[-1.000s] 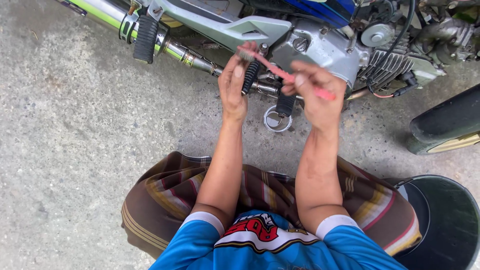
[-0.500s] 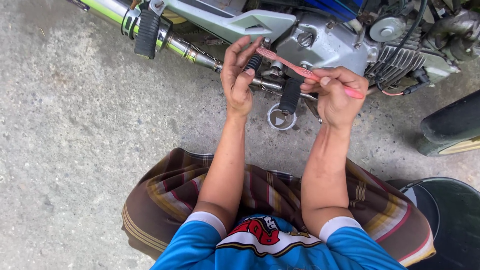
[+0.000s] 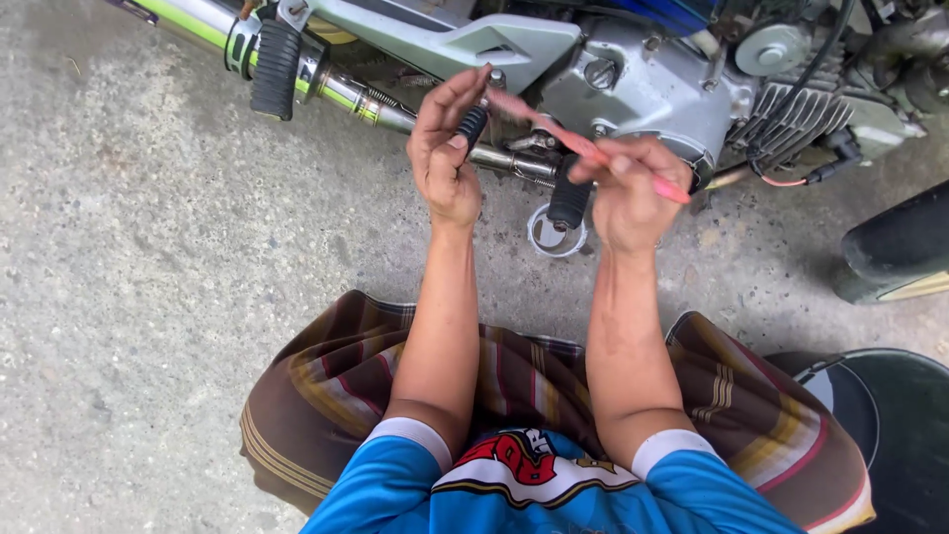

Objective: Cleaning the exterior of a motorcycle engine using a toothbrush and a screwdriver.

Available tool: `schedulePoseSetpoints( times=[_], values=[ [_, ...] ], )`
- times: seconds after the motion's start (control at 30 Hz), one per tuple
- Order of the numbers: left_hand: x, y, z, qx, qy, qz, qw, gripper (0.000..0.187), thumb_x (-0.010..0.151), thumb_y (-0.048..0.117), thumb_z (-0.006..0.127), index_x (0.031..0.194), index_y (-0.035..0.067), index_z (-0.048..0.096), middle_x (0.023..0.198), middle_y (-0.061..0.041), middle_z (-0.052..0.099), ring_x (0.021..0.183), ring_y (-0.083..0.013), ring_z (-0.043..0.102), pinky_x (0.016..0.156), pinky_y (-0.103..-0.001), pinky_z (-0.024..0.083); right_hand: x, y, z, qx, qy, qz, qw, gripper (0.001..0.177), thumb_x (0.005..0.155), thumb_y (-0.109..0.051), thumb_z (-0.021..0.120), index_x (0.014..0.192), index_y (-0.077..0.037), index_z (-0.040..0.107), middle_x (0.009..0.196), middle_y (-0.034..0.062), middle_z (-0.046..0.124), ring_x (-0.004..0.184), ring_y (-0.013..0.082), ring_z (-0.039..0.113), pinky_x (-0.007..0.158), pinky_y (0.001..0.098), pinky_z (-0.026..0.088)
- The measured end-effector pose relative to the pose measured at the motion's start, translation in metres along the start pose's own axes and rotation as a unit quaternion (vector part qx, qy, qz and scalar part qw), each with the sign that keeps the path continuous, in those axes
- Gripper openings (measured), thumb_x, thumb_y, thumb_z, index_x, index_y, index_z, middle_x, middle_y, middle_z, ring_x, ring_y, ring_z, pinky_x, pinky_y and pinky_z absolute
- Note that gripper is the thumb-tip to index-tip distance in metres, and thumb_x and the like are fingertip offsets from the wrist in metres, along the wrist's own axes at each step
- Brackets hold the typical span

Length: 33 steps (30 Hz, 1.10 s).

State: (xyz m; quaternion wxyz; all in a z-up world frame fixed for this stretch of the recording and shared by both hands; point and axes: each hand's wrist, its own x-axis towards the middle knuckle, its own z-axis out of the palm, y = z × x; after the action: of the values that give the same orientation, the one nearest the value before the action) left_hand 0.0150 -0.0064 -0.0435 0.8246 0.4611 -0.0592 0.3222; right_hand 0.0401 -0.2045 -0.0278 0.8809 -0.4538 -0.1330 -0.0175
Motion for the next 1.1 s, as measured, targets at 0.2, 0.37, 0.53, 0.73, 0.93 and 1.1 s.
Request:
schedulePoseSetpoints(
  times=[0.2,0.37,0.53,0.73,0.93,1.1],
  values=[
    [0.003,0.005,-0.011,-0.021,0.058,-0.044,0.997,0.066,0.084,0.020,0.052,0.142,-0.011,0.048,0.141,-0.030,0.061,0.135,-0.0321,0.061,0.110,-0.041,0.054,0.004,0.009,0.009,-0.098,-0.044,-0.014,0.994,0.016,0.099,0.000,0.063,0.108,0.011,0.070,0.094,0.0215,0.073,0.081,0.0291,0.076,0.078,0.0403,0.066],
    [-0.004,0.001,-0.010,-0.014,0.069,-0.040,0.997,0.066,0.090,0.026,0.050,0.142,-0.014,0.050,0.143,-0.030,0.060,0.132,-0.0305,0.062,0.109,-0.040,0.055,0.000,0.013,0.017,-0.165,-0.077,-0.033,0.983,0.016,0.103,-0.001,0.062,0.111,0.012,0.069,0.099,0.0209,0.071,0.086,0.0295,0.076,0.079,0.0382,0.065],
    [0.000,0.002,-0.005,-0.037,0.028,-0.001,0.999,0.067,0.092,0.025,0.049,0.150,-0.008,0.045,0.149,-0.030,0.054,0.141,-0.0312,0.053,0.121,-0.039,0.041,0.004,0.018,0.019,-0.132,-0.032,-0.038,0.990,0.018,0.106,-0.004,0.059,0.112,0.011,0.068,0.097,0.0208,0.074,0.083,0.0277,0.076,0.082,0.0402,0.067],
    [0.003,0.000,-0.009,-0.102,-0.029,0.017,0.994,0.060,0.096,0.021,0.052,0.149,-0.007,0.042,0.162,-0.028,0.041,0.158,-0.0311,0.032,0.134,-0.040,0.017,-0.002,0.015,0.041,-0.041,0.019,0.071,0.996,0.015,0.097,0.001,0.051,0.102,0.009,0.063,0.091,0.0251,0.073,0.076,0.0327,0.077,0.074,0.0436,0.068],
    [-0.001,0.001,-0.008,-0.131,-0.053,-0.012,0.990,0.076,0.094,0.027,0.059,0.159,-0.006,0.039,0.168,-0.023,0.030,0.161,-0.0262,0.026,0.137,-0.037,0.014,-0.012,0.013,0.065,-0.036,0.069,0.062,0.995,0.018,0.100,0.002,0.046,0.100,0.010,0.062,0.099,0.0279,0.074,0.082,0.0354,0.077,0.077,0.0448,0.067],
    [-0.007,-0.004,0.000,-0.062,-0.062,-0.047,0.995,0.086,0.093,0.041,0.065,0.156,-0.009,0.037,0.162,-0.025,0.039,0.154,-0.0291,0.039,0.134,-0.040,0.023,-0.027,-0.008,0.068,-0.183,0.003,-0.052,0.982,0.013,0.103,0.006,0.053,0.108,0.011,0.064,0.105,0.0235,0.073,0.095,0.0297,0.077,0.088,0.0407,0.068]
  ],
)
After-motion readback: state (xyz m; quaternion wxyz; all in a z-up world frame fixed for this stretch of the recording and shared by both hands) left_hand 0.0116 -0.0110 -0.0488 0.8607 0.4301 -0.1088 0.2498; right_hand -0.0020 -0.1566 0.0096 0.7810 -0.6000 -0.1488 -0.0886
